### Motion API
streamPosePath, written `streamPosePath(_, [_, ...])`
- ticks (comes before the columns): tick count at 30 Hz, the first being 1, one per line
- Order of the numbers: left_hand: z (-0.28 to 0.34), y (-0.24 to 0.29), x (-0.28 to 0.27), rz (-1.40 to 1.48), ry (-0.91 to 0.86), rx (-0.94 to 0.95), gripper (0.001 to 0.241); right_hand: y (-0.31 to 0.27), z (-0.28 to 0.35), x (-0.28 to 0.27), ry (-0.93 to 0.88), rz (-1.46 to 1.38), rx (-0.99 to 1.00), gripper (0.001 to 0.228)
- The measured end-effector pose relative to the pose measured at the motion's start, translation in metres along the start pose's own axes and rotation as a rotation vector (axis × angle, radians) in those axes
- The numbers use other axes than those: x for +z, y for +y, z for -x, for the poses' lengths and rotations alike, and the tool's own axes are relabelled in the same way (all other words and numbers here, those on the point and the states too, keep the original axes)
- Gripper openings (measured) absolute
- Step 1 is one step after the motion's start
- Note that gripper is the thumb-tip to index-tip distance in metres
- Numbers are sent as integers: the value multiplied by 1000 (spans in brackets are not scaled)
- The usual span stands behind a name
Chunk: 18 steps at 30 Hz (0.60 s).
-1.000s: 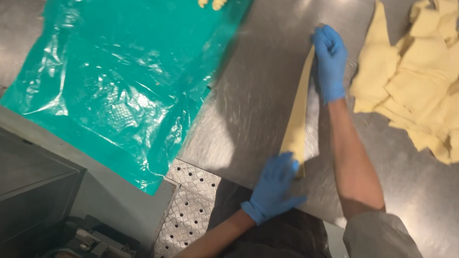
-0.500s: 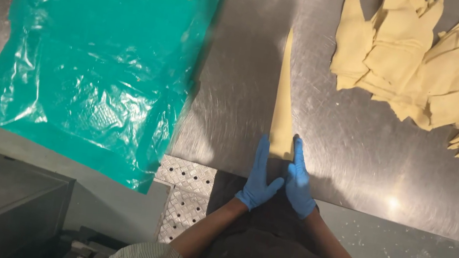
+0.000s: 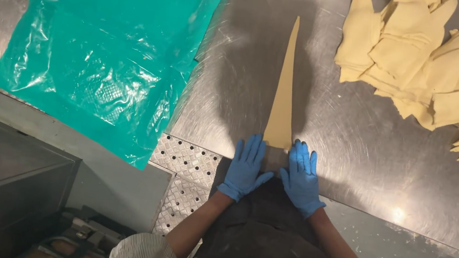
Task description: Roll triangular pieces of dough into croissant shapes.
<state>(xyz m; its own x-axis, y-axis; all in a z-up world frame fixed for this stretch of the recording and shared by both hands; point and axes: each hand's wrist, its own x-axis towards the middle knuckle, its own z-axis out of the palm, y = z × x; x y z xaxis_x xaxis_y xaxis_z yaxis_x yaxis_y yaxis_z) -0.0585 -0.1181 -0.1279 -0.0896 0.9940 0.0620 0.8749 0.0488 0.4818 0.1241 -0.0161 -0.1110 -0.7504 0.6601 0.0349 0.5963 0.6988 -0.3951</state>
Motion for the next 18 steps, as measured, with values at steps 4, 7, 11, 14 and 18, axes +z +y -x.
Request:
streamPosePath(4, [13,-7,14,-27,-70,65,96,4,15,17,-96,70,-99,73])
streamPosePath(7, [16,-11,29,-81,-56,130,92,1,15,29,-169,154,-152,71])
streamPosePath(11, [9,-9,25,-93,-73,142,92,-6,4,29,-180,181,-139,72])
streamPosePath(14, [2,-8,22,-77,-120,126,96,-8,-5,27,-162,196,-133,73])
streamPosePath(18, [-5,-10,24,-93,-127,116,106,-12,-16,22,-201,258,-119,76])
